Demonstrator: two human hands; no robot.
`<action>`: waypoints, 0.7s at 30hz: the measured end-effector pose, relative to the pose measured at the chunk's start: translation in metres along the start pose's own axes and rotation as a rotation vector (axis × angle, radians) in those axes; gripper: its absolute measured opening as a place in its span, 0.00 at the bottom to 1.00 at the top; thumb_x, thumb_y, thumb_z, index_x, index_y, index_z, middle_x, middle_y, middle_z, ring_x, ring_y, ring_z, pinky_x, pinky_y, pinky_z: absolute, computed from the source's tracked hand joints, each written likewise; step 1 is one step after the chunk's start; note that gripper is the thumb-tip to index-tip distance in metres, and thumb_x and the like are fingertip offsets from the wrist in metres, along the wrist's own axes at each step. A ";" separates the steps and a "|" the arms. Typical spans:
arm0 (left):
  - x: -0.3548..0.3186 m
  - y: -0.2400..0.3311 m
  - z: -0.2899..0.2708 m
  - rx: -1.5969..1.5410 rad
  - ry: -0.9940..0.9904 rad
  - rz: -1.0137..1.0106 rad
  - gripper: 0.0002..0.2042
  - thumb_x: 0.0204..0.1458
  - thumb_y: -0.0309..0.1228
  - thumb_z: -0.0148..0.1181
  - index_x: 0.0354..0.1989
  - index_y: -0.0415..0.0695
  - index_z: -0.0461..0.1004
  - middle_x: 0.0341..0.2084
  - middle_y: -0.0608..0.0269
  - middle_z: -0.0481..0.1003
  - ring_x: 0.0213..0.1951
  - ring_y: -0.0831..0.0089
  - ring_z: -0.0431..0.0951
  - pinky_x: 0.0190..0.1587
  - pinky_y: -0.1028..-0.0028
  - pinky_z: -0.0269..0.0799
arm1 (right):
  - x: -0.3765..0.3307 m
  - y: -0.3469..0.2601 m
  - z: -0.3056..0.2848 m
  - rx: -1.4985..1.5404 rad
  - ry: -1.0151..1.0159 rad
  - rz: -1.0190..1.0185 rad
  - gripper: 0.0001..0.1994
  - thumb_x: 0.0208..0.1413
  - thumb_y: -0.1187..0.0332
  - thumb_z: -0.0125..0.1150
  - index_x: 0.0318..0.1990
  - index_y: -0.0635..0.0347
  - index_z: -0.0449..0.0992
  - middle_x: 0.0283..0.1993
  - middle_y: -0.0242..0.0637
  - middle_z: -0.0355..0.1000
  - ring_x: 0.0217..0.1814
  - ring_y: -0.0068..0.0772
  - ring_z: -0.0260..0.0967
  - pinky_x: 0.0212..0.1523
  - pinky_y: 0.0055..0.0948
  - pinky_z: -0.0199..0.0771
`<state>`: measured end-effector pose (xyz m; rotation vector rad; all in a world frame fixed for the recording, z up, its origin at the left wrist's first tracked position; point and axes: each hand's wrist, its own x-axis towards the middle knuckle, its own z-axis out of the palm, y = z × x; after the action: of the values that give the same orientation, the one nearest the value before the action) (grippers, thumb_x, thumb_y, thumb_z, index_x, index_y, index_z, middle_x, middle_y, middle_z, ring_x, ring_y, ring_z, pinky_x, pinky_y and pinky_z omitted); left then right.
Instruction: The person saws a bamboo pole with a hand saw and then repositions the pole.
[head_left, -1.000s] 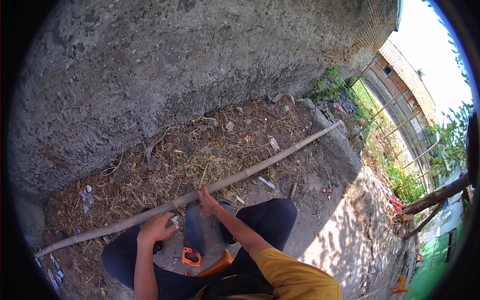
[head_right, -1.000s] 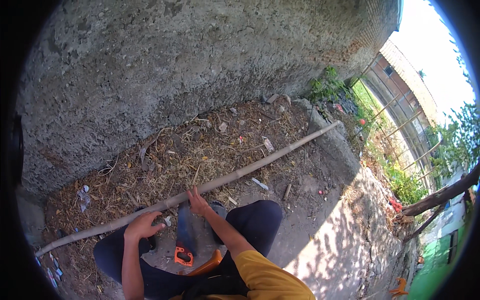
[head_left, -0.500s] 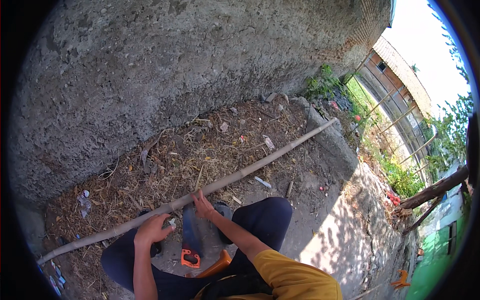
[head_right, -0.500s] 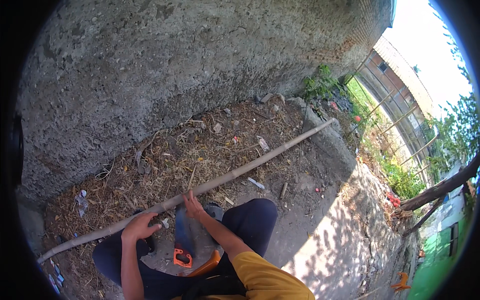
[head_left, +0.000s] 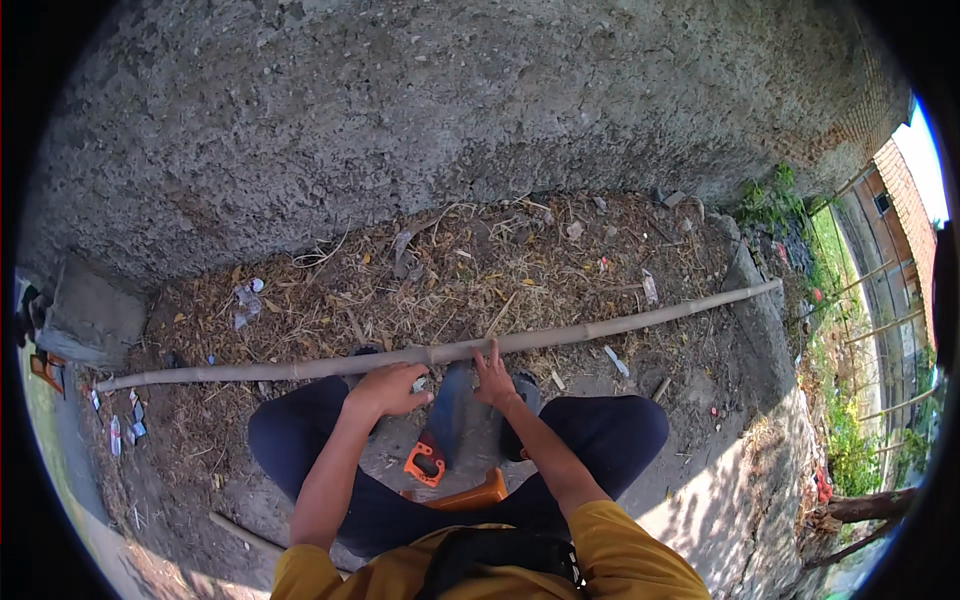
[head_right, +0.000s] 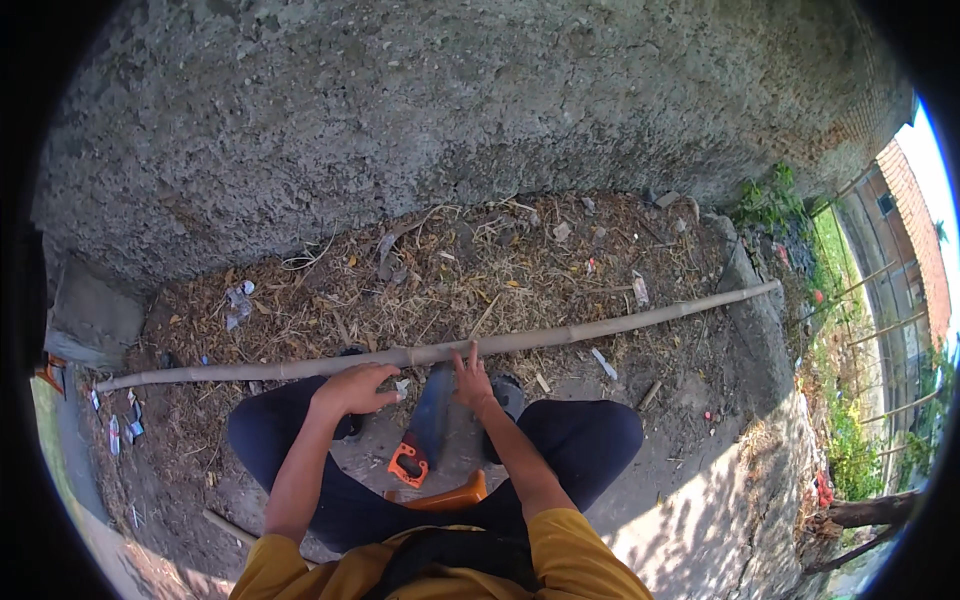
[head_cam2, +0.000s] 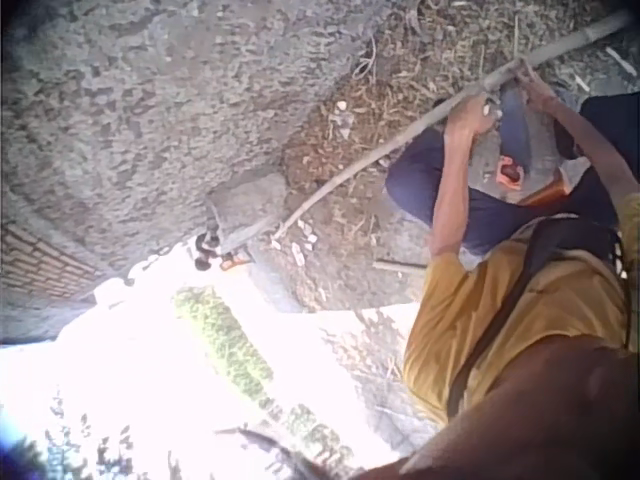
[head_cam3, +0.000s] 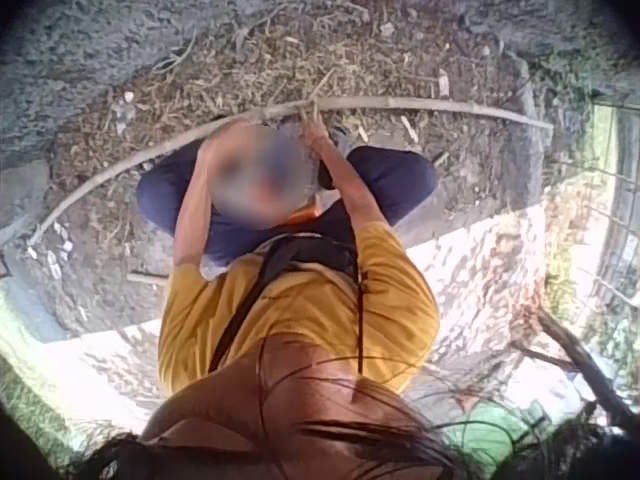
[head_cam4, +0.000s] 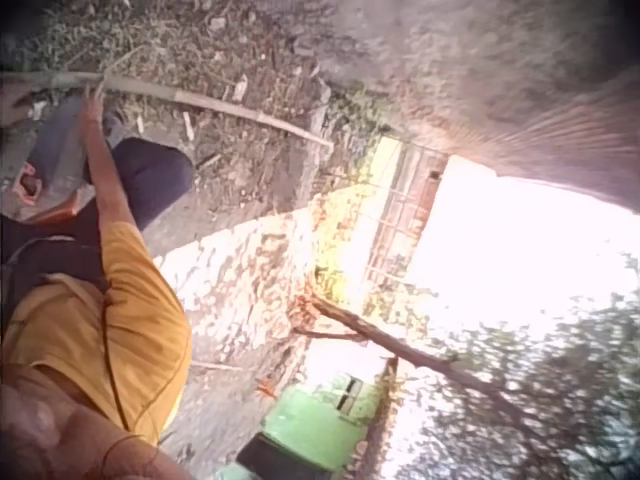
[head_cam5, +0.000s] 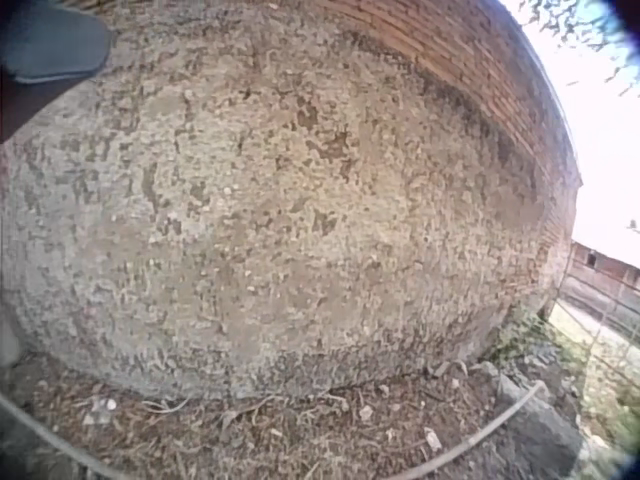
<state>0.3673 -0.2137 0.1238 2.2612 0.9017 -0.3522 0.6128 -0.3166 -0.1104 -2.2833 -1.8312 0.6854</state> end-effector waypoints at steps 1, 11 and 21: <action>-0.002 0.000 0.001 -0.002 -0.019 0.005 0.30 0.56 0.50 0.61 0.62 0.46 0.68 0.56 0.45 0.73 0.60 0.49 0.72 0.61 0.55 0.68 | -0.001 -0.002 0.003 0.008 -0.017 -0.028 0.59 0.35 0.70 0.74 0.76 0.43 0.42 0.78 0.67 0.25 0.69 0.73 0.57 0.67 0.51 0.67; -0.012 0.009 -0.004 0.004 -0.071 -0.030 0.29 0.58 0.49 0.58 0.64 0.48 0.67 0.56 0.44 0.73 0.60 0.48 0.72 0.61 0.54 0.68 | 0.012 -0.010 0.001 -0.058 -0.050 0.006 0.62 0.37 0.69 0.77 0.78 0.39 0.37 0.78 0.65 0.21 0.68 0.72 0.59 0.66 0.47 0.69; -0.013 0.001 -0.001 0.014 -0.070 -0.051 0.30 0.58 0.51 0.58 0.65 0.48 0.66 0.58 0.44 0.72 0.62 0.48 0.71 0.62 0.54 0.66 | 0.029 -0.011 -0.012 -0.051 -0.143 0.019 0.60 0.41 0.70 0.72 0.78 0.39 0.34 0.77 0.72 0.22 0.64 0.78 0.62 0.65 0.51 0.69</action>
<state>0.3586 -0.2209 0.1310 2.2269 0.9248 -0.4597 0.6123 -0.2838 -0.1036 -2.3431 -1.9113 0.8343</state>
